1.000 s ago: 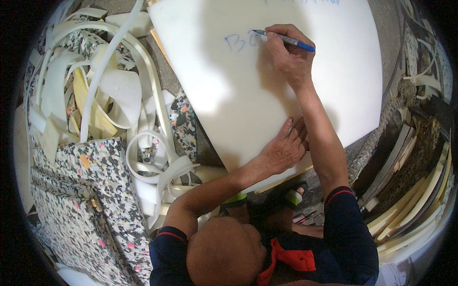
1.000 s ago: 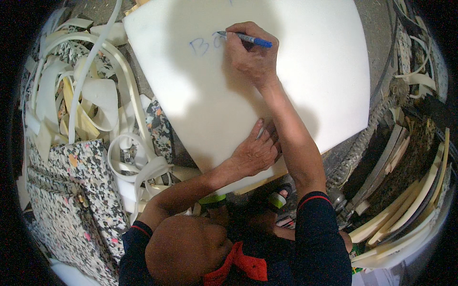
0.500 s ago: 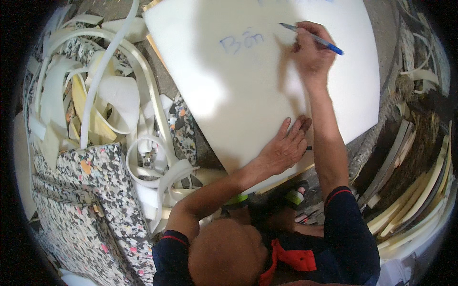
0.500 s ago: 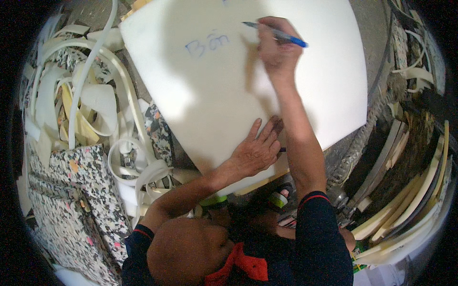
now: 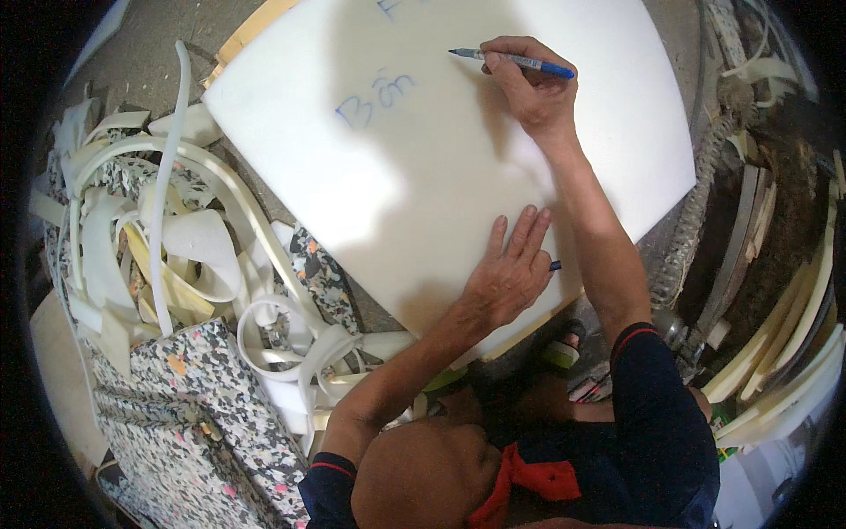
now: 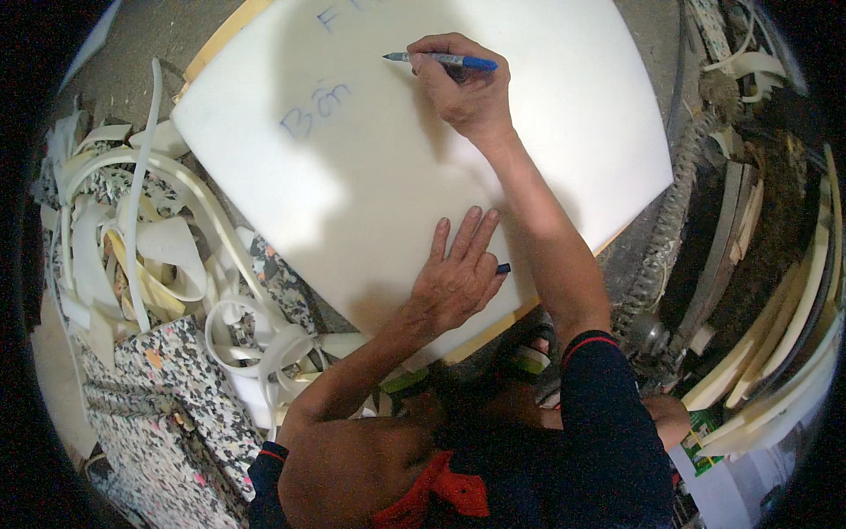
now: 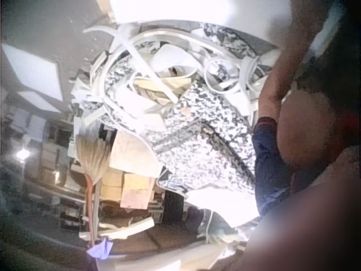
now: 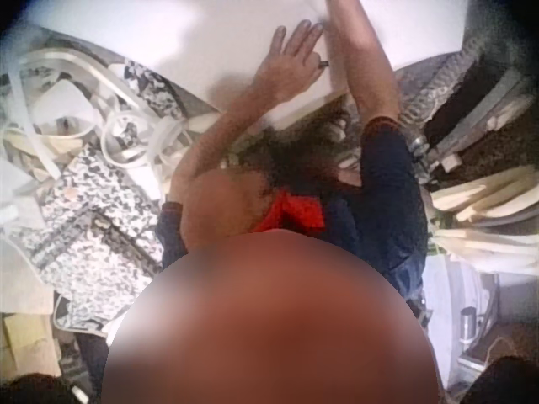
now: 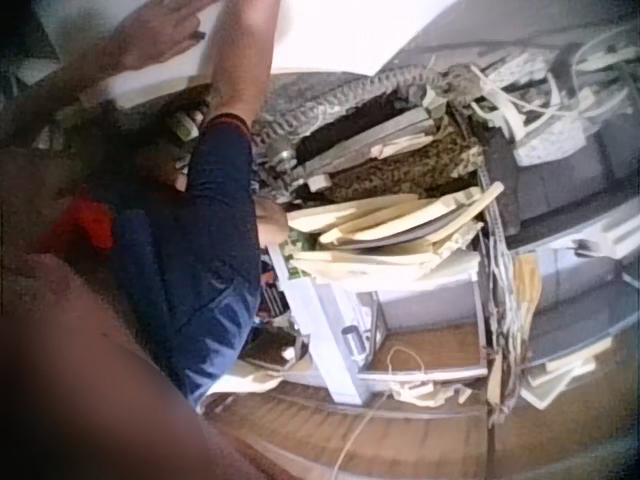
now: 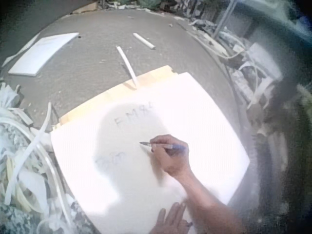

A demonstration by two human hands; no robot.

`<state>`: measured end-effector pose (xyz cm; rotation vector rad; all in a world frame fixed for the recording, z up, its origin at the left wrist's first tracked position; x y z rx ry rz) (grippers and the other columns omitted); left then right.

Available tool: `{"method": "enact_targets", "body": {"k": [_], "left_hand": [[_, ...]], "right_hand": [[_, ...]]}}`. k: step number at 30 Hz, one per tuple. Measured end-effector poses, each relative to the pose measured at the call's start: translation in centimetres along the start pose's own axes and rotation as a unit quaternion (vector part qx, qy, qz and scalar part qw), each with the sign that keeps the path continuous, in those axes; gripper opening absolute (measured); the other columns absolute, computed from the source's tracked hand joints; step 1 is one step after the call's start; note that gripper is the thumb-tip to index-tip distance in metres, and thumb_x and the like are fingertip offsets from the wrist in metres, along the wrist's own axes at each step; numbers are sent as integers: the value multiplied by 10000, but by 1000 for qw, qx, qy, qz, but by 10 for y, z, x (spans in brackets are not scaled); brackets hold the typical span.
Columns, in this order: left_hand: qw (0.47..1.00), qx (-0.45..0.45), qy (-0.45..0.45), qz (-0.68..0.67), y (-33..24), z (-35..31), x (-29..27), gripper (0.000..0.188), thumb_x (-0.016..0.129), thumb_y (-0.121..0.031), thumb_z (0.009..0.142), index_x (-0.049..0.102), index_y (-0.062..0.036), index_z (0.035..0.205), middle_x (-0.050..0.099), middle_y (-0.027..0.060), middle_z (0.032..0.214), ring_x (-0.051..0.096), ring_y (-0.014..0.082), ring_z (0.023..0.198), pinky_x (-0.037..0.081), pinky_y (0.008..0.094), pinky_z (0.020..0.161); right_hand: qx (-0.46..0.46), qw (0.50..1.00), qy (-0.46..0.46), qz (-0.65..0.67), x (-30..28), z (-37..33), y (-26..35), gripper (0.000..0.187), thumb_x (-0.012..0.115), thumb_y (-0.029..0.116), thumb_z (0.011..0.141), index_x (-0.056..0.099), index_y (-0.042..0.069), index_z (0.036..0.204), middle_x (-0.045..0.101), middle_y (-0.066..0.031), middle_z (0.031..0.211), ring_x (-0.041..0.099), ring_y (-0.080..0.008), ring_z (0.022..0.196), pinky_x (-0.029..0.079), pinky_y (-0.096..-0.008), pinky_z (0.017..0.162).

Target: The person sits on the floor and uses a hammer to attach a thin wooden strip to a larger board. They then spray the board with a spray gun, place a white sheet on top, and write on the sheet with a marker.

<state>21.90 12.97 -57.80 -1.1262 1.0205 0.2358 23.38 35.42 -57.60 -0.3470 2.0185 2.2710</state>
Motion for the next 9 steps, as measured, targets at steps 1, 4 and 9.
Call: {"method": "enact_targets", "body": {"k": [1, 4, 9], "left_hand": [[1000, 0, -1, 0, 0, 0, -1, 344, 607, -345, 954, 558, -31, 823, 376, 273, 1527, 323, 418, 1443, 274, 647, 1117], [1000, -1, -8, -1, 0, 0, -3, 344, 618, -342, 947, 552, -31, 818, 393, 276, 1516, 340, 422, 1434, 280, 649, 1113], [1000, -4, -10, 6, 0, 0, -3, 345, 633, -353, 936, 555, -37, 823, 395, 273, 1517, 337, 423, 1437, 271, 643, 1121]], "right_hand": [[-13, 1000, -2, 1, 1, 0, 0, 154, 692, 118, 912, 723, 8, 1014, 715, -32, 815, 625, -62, 712, 490, -199, 624], [-51, 999, 7, -10, 5, 0, 2, 145, 702, 118, 899, 732, 8, 988, 723, -37, 827, 636, -65, 726, 502, -205, 638], [-62, 997, 34, -19, 10, 1, 4, 148, 713, 129, 888, 747, 22, 985, 742, -61, 865, 661, -78, 766, 528, -212, 691]]}}
Point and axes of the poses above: each hand's wrist, its own z-axis towards the middle knuckle, its own x-axis out of the palm, y = z × x, the point moved 8 cm from there along z, towards the middle knuckle
